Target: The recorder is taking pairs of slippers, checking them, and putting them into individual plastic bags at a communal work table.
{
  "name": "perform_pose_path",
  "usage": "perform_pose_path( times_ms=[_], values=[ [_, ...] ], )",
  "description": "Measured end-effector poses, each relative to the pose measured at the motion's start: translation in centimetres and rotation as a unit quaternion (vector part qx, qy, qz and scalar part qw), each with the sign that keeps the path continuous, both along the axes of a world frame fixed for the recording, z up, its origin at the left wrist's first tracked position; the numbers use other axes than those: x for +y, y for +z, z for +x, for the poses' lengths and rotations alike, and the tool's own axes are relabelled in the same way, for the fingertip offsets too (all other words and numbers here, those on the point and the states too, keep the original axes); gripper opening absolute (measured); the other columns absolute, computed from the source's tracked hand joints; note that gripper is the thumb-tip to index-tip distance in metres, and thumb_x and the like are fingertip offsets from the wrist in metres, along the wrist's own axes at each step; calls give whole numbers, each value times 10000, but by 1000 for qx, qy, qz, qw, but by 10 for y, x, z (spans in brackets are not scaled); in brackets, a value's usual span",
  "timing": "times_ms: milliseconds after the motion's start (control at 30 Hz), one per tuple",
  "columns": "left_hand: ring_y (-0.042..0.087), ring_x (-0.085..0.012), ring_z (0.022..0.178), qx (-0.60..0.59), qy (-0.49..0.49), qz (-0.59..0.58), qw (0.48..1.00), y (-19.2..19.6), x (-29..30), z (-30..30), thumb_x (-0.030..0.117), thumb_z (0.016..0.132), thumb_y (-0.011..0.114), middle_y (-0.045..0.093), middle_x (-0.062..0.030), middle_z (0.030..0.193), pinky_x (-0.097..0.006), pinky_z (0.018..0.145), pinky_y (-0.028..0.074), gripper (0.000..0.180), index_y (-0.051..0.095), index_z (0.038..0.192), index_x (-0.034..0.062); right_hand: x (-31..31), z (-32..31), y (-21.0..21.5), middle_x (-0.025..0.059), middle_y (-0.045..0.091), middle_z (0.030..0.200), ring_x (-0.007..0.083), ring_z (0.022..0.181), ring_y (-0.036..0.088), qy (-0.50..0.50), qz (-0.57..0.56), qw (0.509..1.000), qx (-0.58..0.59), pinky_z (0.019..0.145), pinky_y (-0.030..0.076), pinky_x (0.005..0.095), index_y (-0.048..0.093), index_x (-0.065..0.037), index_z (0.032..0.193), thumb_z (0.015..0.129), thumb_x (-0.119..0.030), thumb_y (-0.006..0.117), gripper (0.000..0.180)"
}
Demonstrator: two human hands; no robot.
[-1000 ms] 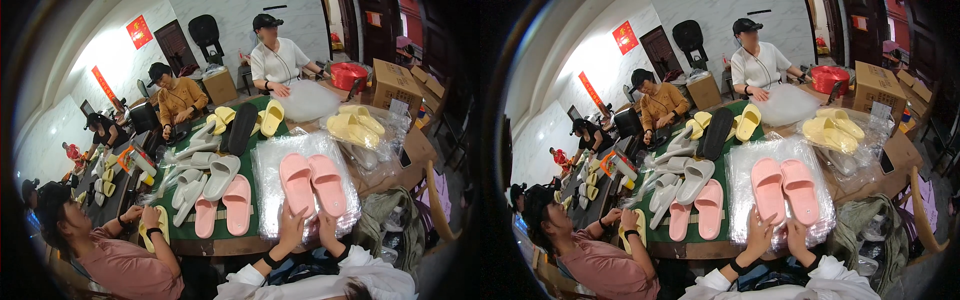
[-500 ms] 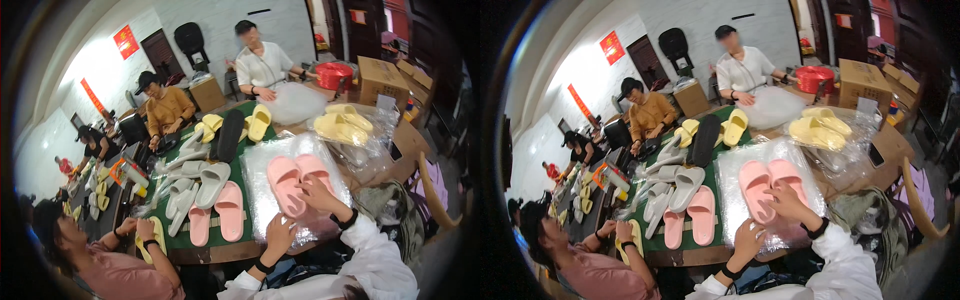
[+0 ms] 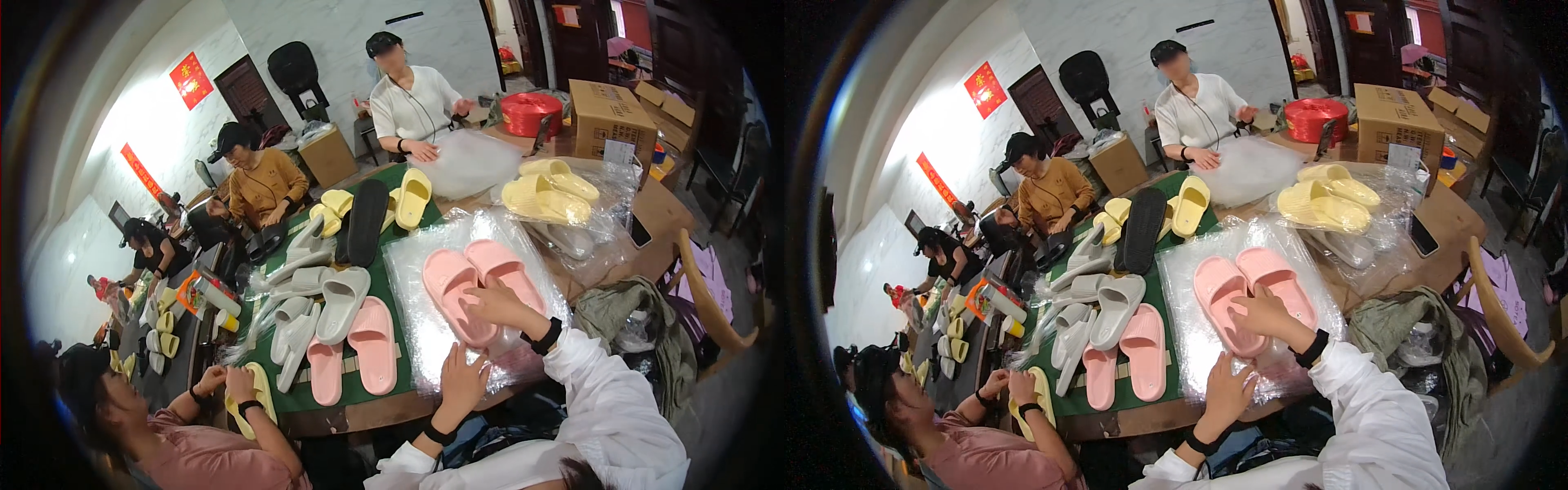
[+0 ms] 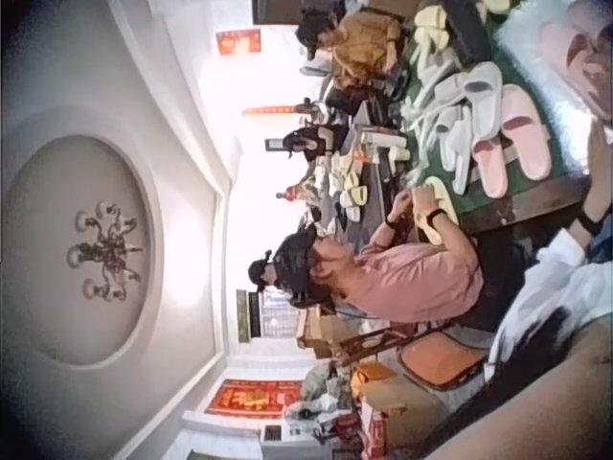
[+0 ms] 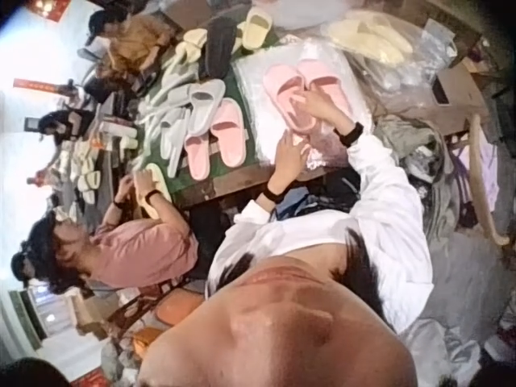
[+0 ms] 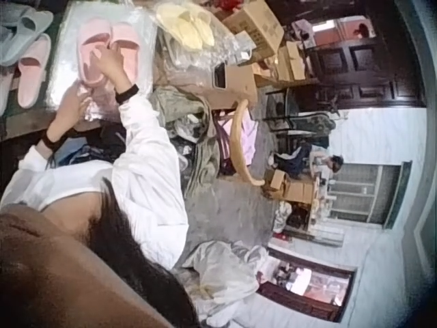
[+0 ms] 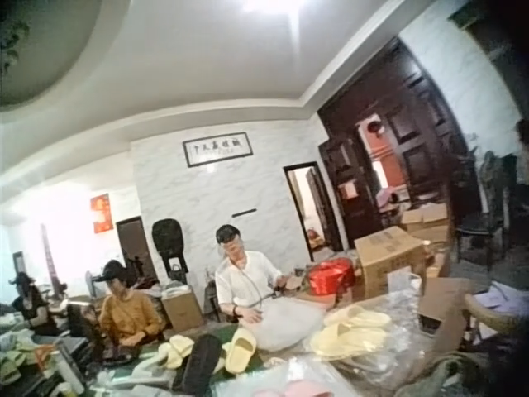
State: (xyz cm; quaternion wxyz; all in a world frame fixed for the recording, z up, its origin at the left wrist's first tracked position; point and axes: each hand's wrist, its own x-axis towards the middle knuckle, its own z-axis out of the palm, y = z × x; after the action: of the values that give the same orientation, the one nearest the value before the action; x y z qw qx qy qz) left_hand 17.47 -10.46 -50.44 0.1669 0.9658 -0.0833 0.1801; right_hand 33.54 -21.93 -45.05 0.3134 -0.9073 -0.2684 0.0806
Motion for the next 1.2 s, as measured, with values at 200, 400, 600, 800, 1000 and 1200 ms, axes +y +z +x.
perform_pose_path(
  times_ms=[200, 400, 600, 800, 1000, 1200],
  values=[
    [399, -454, 1223, 23, -1, -12, 1000, -4, -1, -1, 281, 831, 616, 452, -275, 1277, -495, 1026, 311, 338, 646, 1143, 155, 14, 13, -21, 291, 365, 1346, 437, 1286, 329, -24, -15, 1000, 8, 1023, 295, 536, 482, -198, 1309, 814, -470, 576, 573],
    [380, -448, 1248, 41, 9, -8, 999, -6, -3, 0, 289, 832, 615, 436, -274, 1300, -503, 1058, 269, 351, 639, 1156, 155, 18, 15, -18, 263, 333, 1398, 414, 1312, 309, -27, -49, 998, -14, 1030, 278, 533, 320, -41, 1393, 797, -453, 600, 776],
    [378, -445, 1249, 28, 6, -6, 1000, -8, -1, -1, 298, 815, 633, 434, -276, 1300, -501, 1060, 274, 371, 637, 1160, 158, 22, 18, -29, 269, 415, 1339, 376, 1288, 364, -41, -79, 996, -31, 1039, 285, 493, 313, -57, 1408, 811, -431, 582, 754],
    [378, -438, 1251, 29, -4, -17, 999, -9, -1, -1, 281, 807, 641, 431, -278, 1300, -499, 1056, 283, 372, 631, 1152, 142, 15, 12, -34, 299, 475, 1228, 397, 1190, 435, -47, 79, 996, -7, 1031, 299, 469, 383, 2, 1354, 806, -329, 600, 675],
    [354, -445, 1262, 31, 2, -20, 999, -9, 1, -2, 271, 803, 639, 409, -286, 1314, -505, 1057, 277, 361, 625, 1127, 114, 5, -21, -14, 279, 467, 1221, 423, 1142, 442, -88, 124, 986, -73, 1001, 337, 448, 390, 48, 1335, 815, -267, 609, 646],
    [339, -448, 1283, -10, 3, -19, 1000, -22, -8, 4, 271, 796, 624, 395, -241, 1363, -530, 1047, 275, 416, 589, 1177, 105, -26, -51, -3, 235, 397, 1331, 320, 1246, 405, -23, 435, 895, -99, 1023, 342, 378, 351, 63, 1362, 831, -97, 641, 625]
  ],
)
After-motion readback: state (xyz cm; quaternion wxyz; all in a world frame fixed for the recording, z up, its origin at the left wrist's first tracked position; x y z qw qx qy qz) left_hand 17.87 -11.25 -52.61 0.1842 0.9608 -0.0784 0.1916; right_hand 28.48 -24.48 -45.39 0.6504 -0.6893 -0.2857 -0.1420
